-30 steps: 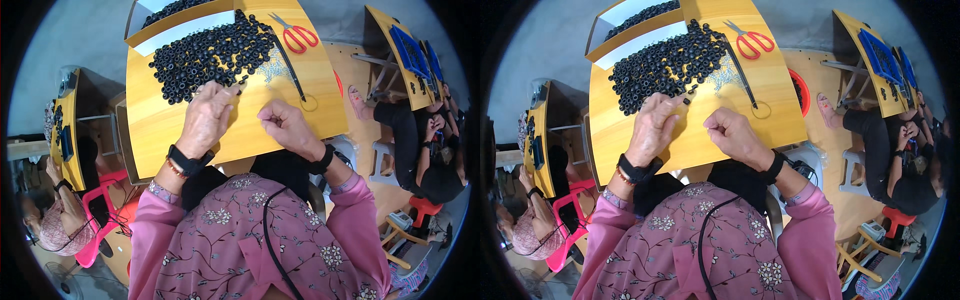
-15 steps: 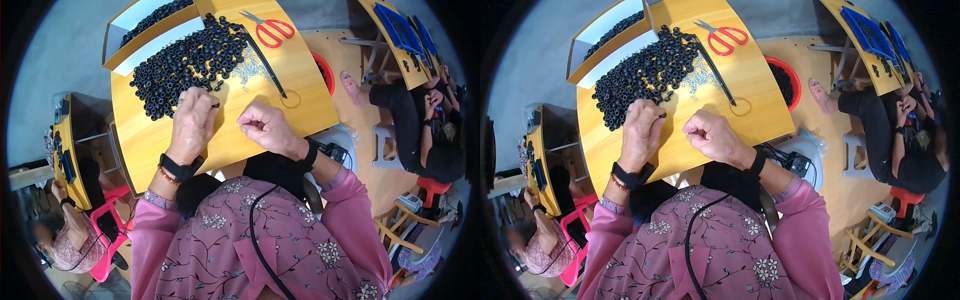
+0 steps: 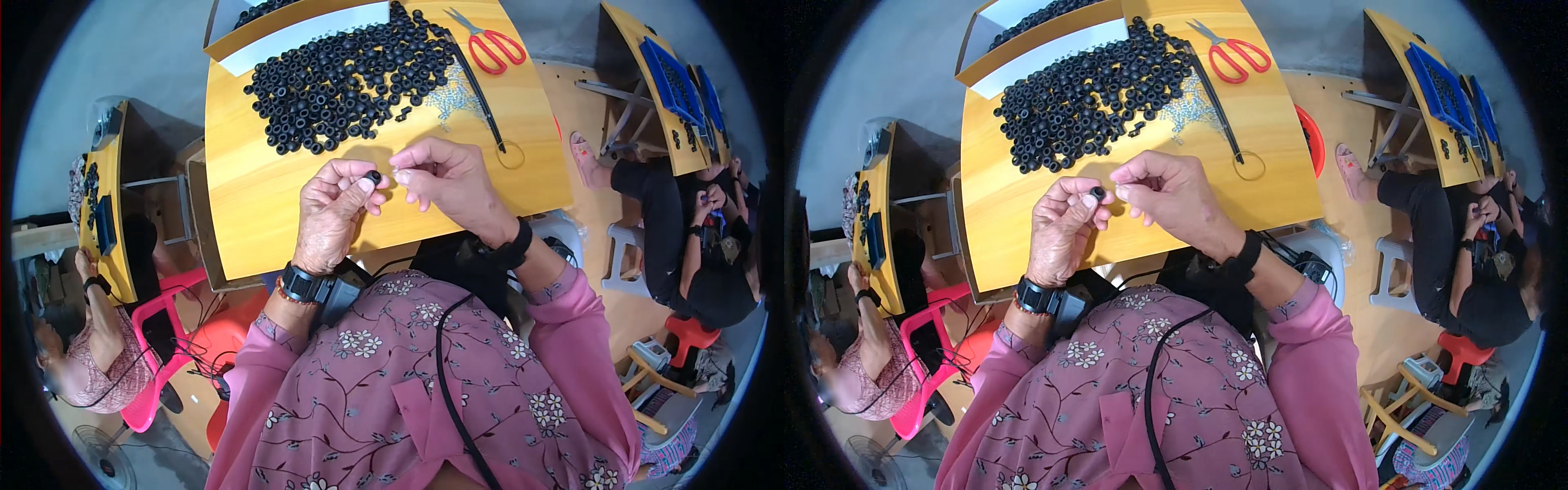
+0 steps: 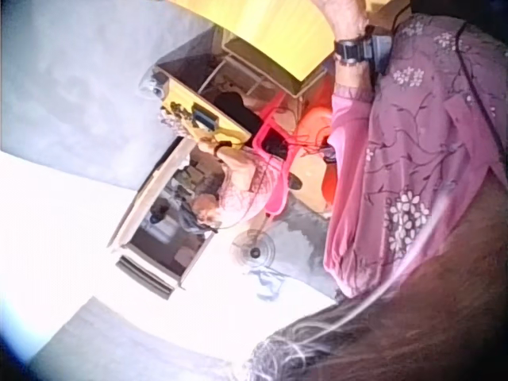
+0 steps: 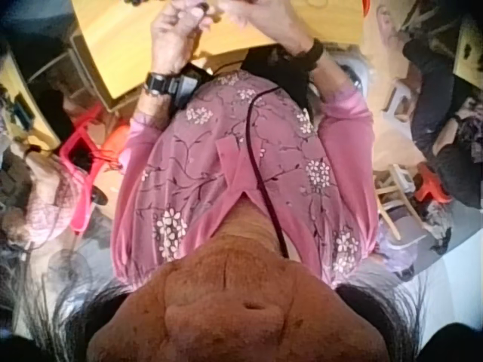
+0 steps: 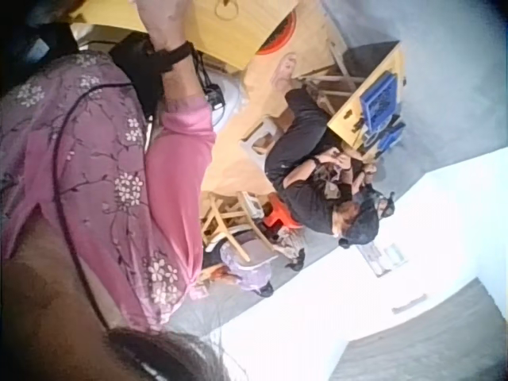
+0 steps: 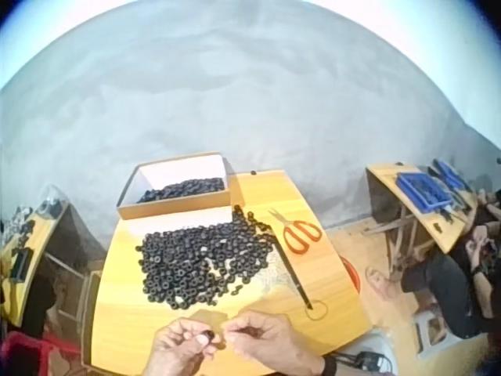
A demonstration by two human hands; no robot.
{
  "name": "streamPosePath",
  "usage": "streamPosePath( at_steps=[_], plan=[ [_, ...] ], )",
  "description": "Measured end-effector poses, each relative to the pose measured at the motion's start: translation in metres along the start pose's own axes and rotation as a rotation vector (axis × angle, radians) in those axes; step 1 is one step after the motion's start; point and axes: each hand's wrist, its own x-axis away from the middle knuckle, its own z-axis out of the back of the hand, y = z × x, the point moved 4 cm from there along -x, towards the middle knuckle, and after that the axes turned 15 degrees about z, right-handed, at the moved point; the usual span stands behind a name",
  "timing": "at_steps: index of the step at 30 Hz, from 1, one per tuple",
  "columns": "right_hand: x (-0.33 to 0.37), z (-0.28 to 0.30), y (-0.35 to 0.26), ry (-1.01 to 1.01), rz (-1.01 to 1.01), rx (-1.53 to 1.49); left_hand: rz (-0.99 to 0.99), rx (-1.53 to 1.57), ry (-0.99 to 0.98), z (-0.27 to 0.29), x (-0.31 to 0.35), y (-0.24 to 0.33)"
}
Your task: Assembling small black rubber grommets by inserting metal pins into them.
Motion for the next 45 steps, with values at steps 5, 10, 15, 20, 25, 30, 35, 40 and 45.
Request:
streamPosePath(
  at_steps=[5, 10, 15, 20, 25, 30, 35, 40, 45],
  plan=[
    [-0.013, -0.017, 0.002, -0.007, 0.071, 0.049, -0.049, 0.011, -0.036, 0.01, -0.002, -0.004],
    [-0.016, -0.023, 0.017, -0.02, 0.124, 0.12, -0.08, 0.014, -0.016, 0.016, -0.003, -0.009],
    [-0.015, -0.024, 0.015, -0.036, 0.1, 0.072, -0.076, 0.026, -0.022, 0.016, -0.002, -0.009],
    [-0.013, -0.025, 0.003, -0.135, 0.359, 0.371, -0.076, 0.021, 0.002, 0.018, -0.003, -0.009],
    [-0.015, -0.029, -0.001, -0.166, 0.334, 0.44, -0.102, 0.02, 0.008, 0.021, -0.004, -0.01],
    [-0.021, -0.035, -0.002, -0.099, 0.136, 0.2, -0.103, 0.052, 0.019, 0.019, -0.004, -0.007],
    [-0.019, -0.034, -0.004, -0.147, 0.318, 0.399, -0.103, 0.06, 0.0, 0.023, -0.007, -0.011],
    [-0.018, -0.038, -0.009, -0.229, 0.413, 0.539, -0.138, -0.01, -0.019, 0.024, -0.006, -0.014],
    [-0.025, -0.02, -0.009, -0.219, 0.391, 0.441, -0.113, -0.041, -0.011, 0.021, -0.006, -0.011]
  ],
)
